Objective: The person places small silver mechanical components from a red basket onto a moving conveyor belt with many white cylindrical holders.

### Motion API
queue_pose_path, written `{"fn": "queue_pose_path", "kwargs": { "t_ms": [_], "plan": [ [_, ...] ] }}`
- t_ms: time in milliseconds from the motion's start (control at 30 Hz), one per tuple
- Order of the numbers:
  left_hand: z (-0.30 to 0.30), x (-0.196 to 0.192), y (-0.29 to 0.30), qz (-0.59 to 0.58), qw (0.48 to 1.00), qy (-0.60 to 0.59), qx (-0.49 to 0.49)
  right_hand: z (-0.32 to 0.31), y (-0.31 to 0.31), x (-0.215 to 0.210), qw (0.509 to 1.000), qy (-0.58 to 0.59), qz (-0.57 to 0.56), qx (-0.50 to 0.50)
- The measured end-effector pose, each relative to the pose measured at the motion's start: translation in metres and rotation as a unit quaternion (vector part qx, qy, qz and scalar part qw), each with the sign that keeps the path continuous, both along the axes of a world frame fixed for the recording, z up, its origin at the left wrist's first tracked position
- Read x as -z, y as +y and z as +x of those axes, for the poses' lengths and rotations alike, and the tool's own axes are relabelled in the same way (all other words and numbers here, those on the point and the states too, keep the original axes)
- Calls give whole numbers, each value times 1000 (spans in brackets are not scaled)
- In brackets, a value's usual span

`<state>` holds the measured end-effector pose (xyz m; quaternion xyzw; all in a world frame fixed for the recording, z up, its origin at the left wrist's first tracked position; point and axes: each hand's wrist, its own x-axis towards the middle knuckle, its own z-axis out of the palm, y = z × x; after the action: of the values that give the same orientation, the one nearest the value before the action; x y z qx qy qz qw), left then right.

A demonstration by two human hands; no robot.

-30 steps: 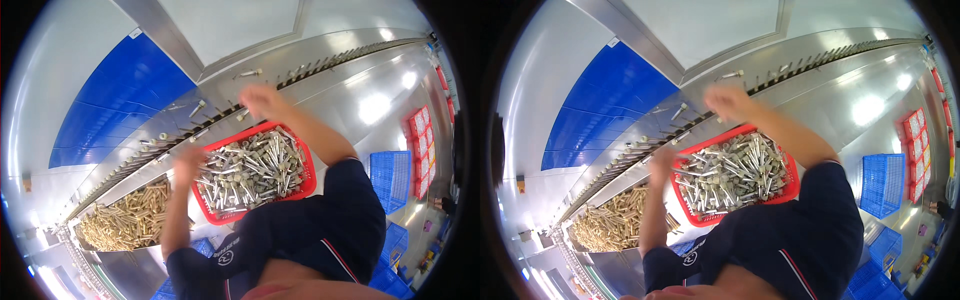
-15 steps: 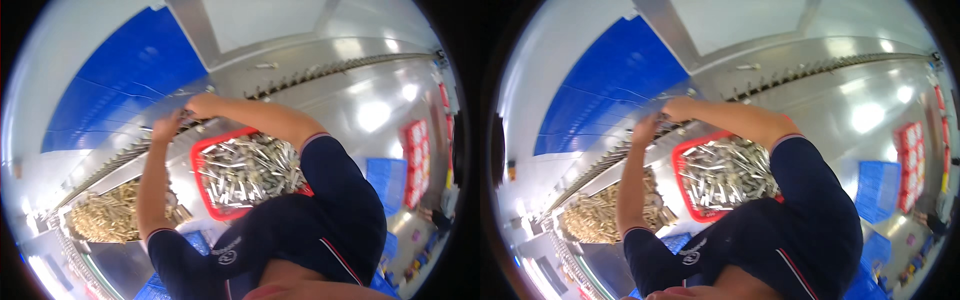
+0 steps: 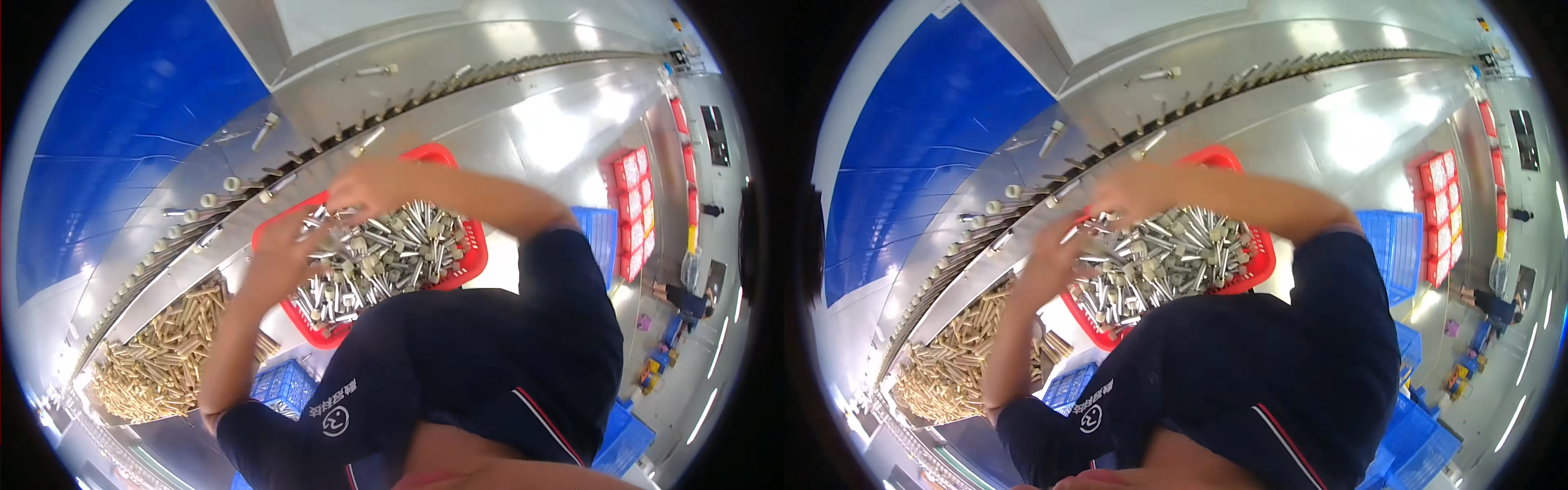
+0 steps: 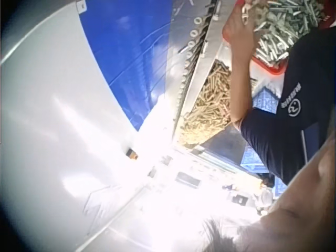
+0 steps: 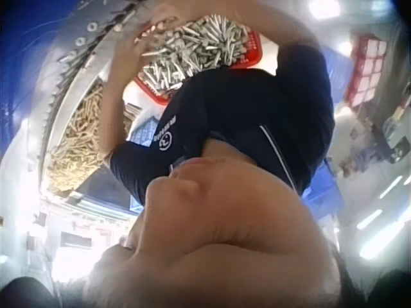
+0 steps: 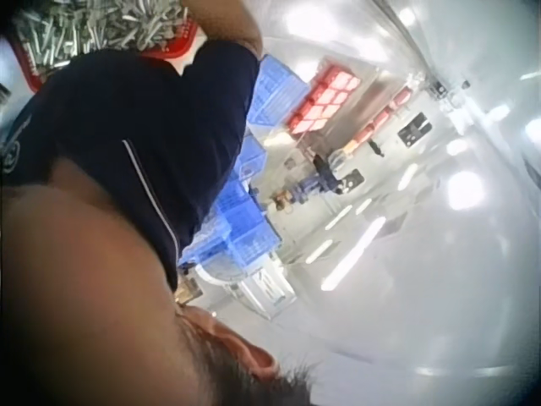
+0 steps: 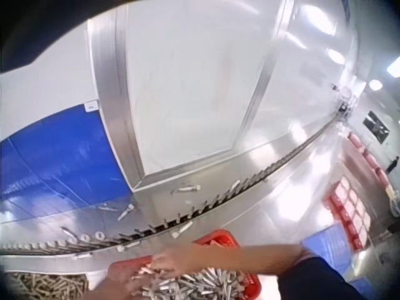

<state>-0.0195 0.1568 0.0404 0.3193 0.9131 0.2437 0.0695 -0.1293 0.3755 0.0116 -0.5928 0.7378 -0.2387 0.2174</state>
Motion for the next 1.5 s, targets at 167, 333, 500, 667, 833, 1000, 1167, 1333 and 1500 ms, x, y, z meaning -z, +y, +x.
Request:
{"fn": "queue_pose_path", "kwargs": {
  "t_ms": [167, 333, 500, 667, 833, 1000, 1167, 1333, 1500],
  "plan": [
    [117, 146, -43, 89, 881, -48, -463, 71, 158, 131, 930, 101, -41, 350],
    [237, 215, -49, 320, 607, -401, -606, 97, 211, 170, 752, -227, -6, 619],
    [239, 259, -29, 215, 710, -221, -633, 88, 235, 213, 773, -160, -53, 612],
    [273, 195, -11, 135, 672, -164, -709, 88, 230, 205, 803, -143, -12, 578],
    [378, 149, -8, 183, 590, -157, -771, 95, 175, 151, 866, -49, -46, 495],
    [510, 120, -9, 277, 489, -108, -820, 153, 74, 85, 916, -57, -65, 392],
    [662, 121, -32, 283, 446, -22, -849, 269, -54, 46, 942, -58, -70, 324],
    [839, 109, -70, 340, 293, 12, -893, 420, -218, 46, 970, -115, -47, 209],
    [1034, 155, -119, 185, 219, -33, -957, 616, -443, 122, 997, -73, -35, 3]
  ]
}}
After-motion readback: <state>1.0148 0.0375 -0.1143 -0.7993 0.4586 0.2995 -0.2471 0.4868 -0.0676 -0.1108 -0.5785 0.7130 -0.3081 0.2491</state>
